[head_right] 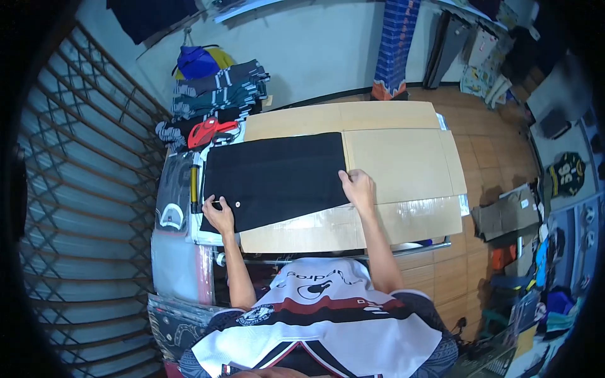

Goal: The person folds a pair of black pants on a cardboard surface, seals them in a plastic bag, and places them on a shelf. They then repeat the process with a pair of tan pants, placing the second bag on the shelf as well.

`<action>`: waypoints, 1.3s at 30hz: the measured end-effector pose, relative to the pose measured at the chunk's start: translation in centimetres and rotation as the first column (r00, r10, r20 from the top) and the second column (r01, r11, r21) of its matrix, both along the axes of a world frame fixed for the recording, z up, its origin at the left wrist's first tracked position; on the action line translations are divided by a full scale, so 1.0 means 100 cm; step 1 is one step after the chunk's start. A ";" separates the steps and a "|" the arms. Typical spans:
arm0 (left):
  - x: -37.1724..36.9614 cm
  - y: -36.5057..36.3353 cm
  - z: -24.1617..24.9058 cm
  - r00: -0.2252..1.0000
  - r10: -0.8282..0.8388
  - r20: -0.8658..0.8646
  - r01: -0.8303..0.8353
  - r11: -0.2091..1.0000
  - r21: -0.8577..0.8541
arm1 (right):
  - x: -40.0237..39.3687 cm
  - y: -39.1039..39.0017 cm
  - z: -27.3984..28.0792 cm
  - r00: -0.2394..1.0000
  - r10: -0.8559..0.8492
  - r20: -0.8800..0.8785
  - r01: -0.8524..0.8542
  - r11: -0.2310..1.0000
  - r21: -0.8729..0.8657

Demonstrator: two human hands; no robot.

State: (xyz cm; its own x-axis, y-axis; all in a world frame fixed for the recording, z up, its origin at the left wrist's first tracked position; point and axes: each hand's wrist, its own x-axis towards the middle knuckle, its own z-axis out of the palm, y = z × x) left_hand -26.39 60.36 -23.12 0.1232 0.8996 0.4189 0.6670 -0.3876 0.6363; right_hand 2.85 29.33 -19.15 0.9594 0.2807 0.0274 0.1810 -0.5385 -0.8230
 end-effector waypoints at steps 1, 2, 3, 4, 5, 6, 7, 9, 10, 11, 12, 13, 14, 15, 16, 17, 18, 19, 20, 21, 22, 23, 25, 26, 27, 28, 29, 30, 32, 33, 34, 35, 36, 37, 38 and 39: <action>0.000 0.000 0.000 1.000 0.004 0.005 -0.004 1.000 0.003 | 0.007 0.005 0.003 0.998 0.032 -0.053 -0.034 0.999 -0.038; 0.001 -0.001 -0.001 1.000 0.010 0.012 -0.011 1.000 0.005 | 0.014 0.009 0.007 0.992 0.066 -0.106 -0.075 0.994 -0.075; 0.001 -0.001 0.001 1.000 0.011 0.012 -0.011 1.000 0.002 | 0.020 0.014 0.003 0.985 0.081 -0.153 -0.090 0.995 -0.051; 0.000 0.001 0.004 0.999 0.006 0.038 -0.005 1.000 -0.023 | 0.024 0.014 -0.002 0.981 0.087 -0.173 -0.093 0.995 -0.026; -0.001 0.000 0.006 0.998 0.005 0.062 -0.002 0.999 -0.053 | 0.027 0.012 -0.006 0.976 0.096 -0.194 -0.098 0.995 -0.005; -0.002 -0.001 0.006 0.996 0.009 0.089 -0.001 0.996 -0.085 | 0.029 0.009 -0.005 0.971 0.108 -0.213 -0.107 0.994 0.014; -0.003 -0.003 0.008 0.990 -0.009 0.141 0.022 0.995 -0.094 | 0.031 0.004 -0.004 0.973 0.098 -0.208 -0.096 0.995 0.020; -0.002 -0.010 0.013 0.991 -0.008 0.132 0.021 0.995 -0.096 | 0.033 -0.010 0.000 0.977 0.078 -0.199 -0.073 0.997 0.032; -0.003 -0.014 0.015 0.992 -0.008 0.125 0.020 0.995 -0.098 | 0.036 -0.020 0.001 0.981 0.052 -0.185 -0.047 0.998 0.027; 0.000 -0.019 0.016 0.991 -0.026 0.134 0.035 0.997 -0.064 | 0.040 -0.032 0.002 0.985 0.025 -0.172 -0.021 1.000 0.022; 0.002 -0.025 0.020 0.991 -0.050 0.124 0.059 0.996 -0.068 | 0.045 -0.045 0.003 0.987 -0.003 -0.158 0.006 1.000 0.017; 0.005 -0.034 0.029 0.991 -0.075 0.114 0.084 0.994 -0.073 | 0.051 -0.059 0.005 0.990 -0.018 -0.139 0.021 1.000 0.019; 0.010 -0.042 0.037 0.989 -0.101 0.105 0.110 0.991 -0.079 | 0.059 -0.074 0.005 0.992 -0.036 -0.119 0.039 0.999 0.020; 0.018 -0.050 0.042 0.986 -0.138 0.094 0.143 0.988 -0.056 | 0.070 -0.089 -0.008 0.997 -0.056 -0.058 0.056 0.998 -0.002; 0.026 -0.057 0.048 0.980 -0.181 0.077 0.187 0.980 -0.075 | 0.078 -0.103 -0.006 0.996 -0.088 -0.027 0.086 0.995 -0.046; 0.035 -0.065 0.054 0.972 -0.226 0.061 0.231 0.968 -0.095 | 0.085 -0.117 -0.004 0.993 -0.118 0.005 0.118 0.989 -0.089; 0.045 -0.071 0.056 0.962 -0.269 0.047 0.273 0.955 -0.117 | 0.088 -0.129 0.002 0.989 -0.145 0.038 0.149 0.980 -0.132; 0.056 -0.077 0.055 0.952 -0.301 0.064 0.307 0.939 -0.154 | 0.090 -0.138 0.009 0.978 -0.188 0.092 0.200 0.969 -0.146; 0.063 -0.078 0.048 0.934 -0.358 -0.017 0.354 0.929 -0.106 | 0.095 -0.146 0.009 0.975 -0.201 0.096 0.215 0.964 -0.159; 0.076 -0.089 0.051 0.926 -0.374 0.051 0.376 0.905 -0.200 | 0.102 -0.156 0.007 0.972 -0.214 0.101 0.229 0.958 -0.170; 0.088 -0.100 0.056 0.916 -0.383 0.119 0.401 0.869 -0.289 | 0.108 -0.166 0.005 0.968 -0.228 0.105 0.244 0.952 -0.182; 0.096 -0.098 0.034 0.887 -0.391 0.247 0.456 0.826 -0.331 | 0.115 -0.174 -0.006 0.958 -0.220 0.184 0.249 0.957 -0.151; 0.108 -0.113 0.035 0.899 -0.430 0.082 0.437 0.871 -0.225 | 0.119 -0.183 -0.010 0.952 -0.215 0.218 0.249 0.958 -0.144; 0.113 -0.120 0.035 0.900 -0.436 -0.002 0.429 0.888 -0.167 | 0.122 -0.187 -0.013 0.949 -0.210 0.235 0.246 0.959 -0.139; 0.117 -0.125 0.034 0.912 -0.411 -0.021 0.405 0.905 -0.132 | 0.124 -0.189 -0.014 0.949 -0.209 0.237 0.245 0.961 -0.132; 0.118 -0.127 0.033 0.912 -0.409 -0.013 0.403 0.904 -0.144 | 0.126 -0.191 -0.016 0.949 -0.207 0.238 0.241 0.962 -0.125; 0.118 -0.127 0.033 0.914 -0.407 -0.005 0.401 0.903 -0.155 | 0.128 -0.191 -0.017 0.949 -0.204 0.240 0.237 0.965 -0.117; 0.119 -0.128 0.033 0.915 -0.403 0.002 0.397 0.902 -0.166 | 0.129 -0.191 -0.018 0.947 -0.202 0.249 0.236 0.965 -0.115; 0.120 -0.133 0.031 0.926 -0.376 -0.001 0.373 0.918 -0.133 | 0.129 -0.191 -0.018 0.945 -0.196 0.263 0.232 0.966 -0.112; 0.119 -0.134 0.031 0.929 -0.371 -0.005 0.368 0.922 -0.119 | 0.130 -0.192 -0.020 0.945 -0.195 0.262 0.228 0.968 -0.102; 0.120 -0.135 0.031 0.931 -0.366 -0.007 0.363 0.926 -0.104 | 0.131 -0.191 -0.021 0.945 -0.194 0.262 0.224 0.970 -0.090; 0.120 -0.135 0.030 0.931 -0.366 -0.002 0.364 0.926 -0.101 | 0.131 -0.192 -0.023 0.946 -0.192 0.262 0.220 0.972 -0.080; 0.120 -0.135 0.029 0.930 -0.367 0.005 0.366 0.926 -0.097 | 0.132 -0.192 -0.024 0.946 -0.189 0.262 0.219 0.971 -0.091; 0.121 -0.135 0.028 0.930 -0.366 0.012 0.366 0.926 -0.094 | 0.132 -0.192 -0.024 0.947 -0.185 0.263 0.218 0.971 -0.102; 0.122 -0.135 0.027 0.931 -0.364 0.014 0.364 0.927 -0.088 | 0.134 -0.191 -0.024 0.947 -0.180 0.264 0.216 0.970 -0.112; 0.122 -0.135 0.027 0.932 -0.362 0.016 0.362 0.929 -0.083 | 0.134 -0.191 -0.024 0.949 -0.181 0.258 0.214 0.971 -0.109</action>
State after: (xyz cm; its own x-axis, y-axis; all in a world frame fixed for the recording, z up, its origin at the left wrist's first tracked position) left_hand -14.19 46.88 -20.43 0.4467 0.8257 0.3445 0.4914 -0.5482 0.6768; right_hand 16.27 10.27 -21.51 0.9645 0.1035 0.2430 0.2461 -0.6863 -0.6844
